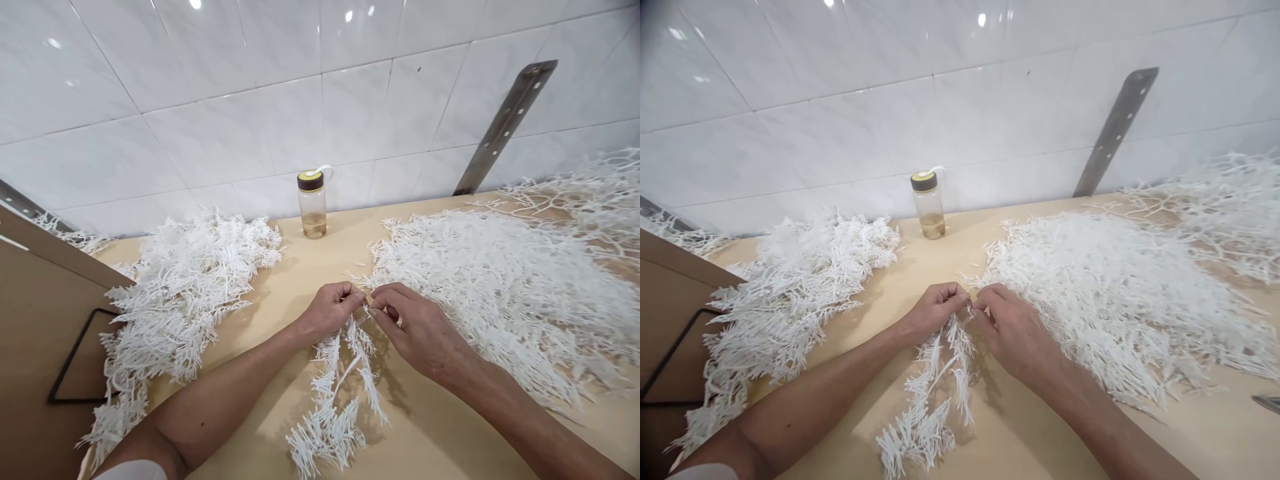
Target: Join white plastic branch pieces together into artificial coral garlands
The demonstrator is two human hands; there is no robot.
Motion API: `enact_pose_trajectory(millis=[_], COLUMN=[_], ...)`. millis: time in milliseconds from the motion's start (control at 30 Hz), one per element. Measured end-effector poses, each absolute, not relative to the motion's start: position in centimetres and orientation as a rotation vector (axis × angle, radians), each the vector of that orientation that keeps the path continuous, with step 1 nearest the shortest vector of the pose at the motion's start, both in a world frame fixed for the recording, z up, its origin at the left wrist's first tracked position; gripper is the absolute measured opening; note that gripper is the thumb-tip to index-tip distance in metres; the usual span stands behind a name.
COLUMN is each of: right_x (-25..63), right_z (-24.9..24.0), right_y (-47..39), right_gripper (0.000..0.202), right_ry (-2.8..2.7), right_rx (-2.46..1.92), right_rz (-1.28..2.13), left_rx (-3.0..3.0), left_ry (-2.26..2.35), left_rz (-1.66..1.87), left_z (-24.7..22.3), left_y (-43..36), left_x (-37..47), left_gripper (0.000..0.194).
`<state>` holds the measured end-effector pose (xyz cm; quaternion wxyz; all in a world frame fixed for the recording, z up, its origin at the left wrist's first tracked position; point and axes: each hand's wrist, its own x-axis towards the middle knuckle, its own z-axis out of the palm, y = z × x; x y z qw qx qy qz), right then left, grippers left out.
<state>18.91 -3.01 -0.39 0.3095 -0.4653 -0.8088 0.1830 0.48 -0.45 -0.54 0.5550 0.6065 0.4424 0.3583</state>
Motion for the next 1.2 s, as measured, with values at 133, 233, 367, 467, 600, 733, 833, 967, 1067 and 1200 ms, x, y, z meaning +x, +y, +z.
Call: enact_pose_trajectory(millis=[133,233,367,467,600,733,833,967,1067,1200], right_x=[18.8,18.7,18.8,18.8,18.1,16.9,16.9,18.8,20.0,19.9], right_z=[-0.1,0.0,0.1,0.3,1.4,2.8,2.7,1.6,1.3,1.4], right_y=[-3.0,-3.0,-2.8,-2.9,-3.9,-5.5,-5.3,-3.3,-2.3,-2.6], right_gripper=[0.019,0.019,0.016,0.016,0.021,0.019,0.015,0.01,0.007,0.014], right_ry=[-2.066,-2.033,-1.99,-1.997,-2.132,-2.271,-2.162,-1.9,-1.821,-1.937], right_rx=[-1.346,-1.326,-1.231,-1.203,-1.101,-0.902,-0.983,-1.215,-1.327,-1.217], right_rz=[0.524,0.529,0.495,0.469,0.513,0.71,0.664,0.394,0.233,0.387], left_rx=[1.324,1.241,1.253,1.288,1.351,1.382,1.304,1.207,1.182,1.179], left_ry=[0.981,0.999,1.015,1.035,1.111,1.152,1.1,1.03,0.993,0.965], left_rz=[0.834,0.823,0.819,0.838,0.878,0.916,0.834,0.745,0.742,0.738], left_z=[-0.4,-0.3,-0.3,-0.3,-0.5,-0.2,0.1,0.3,0.3,0.1], left_y=[-0.4,-0.3,-0.4,-0.5,-0.3,0.2,0.2,0.1,0.1,0.2], left_x=[0.5,0.5,0.5,0.7,0.9,0.5,0.1,-0.2,-0.2,-0.2], left_gripper=[0.043,0.044,0.047,0.049,0.049,0.048,0.047,0.046,0.045,0.046])
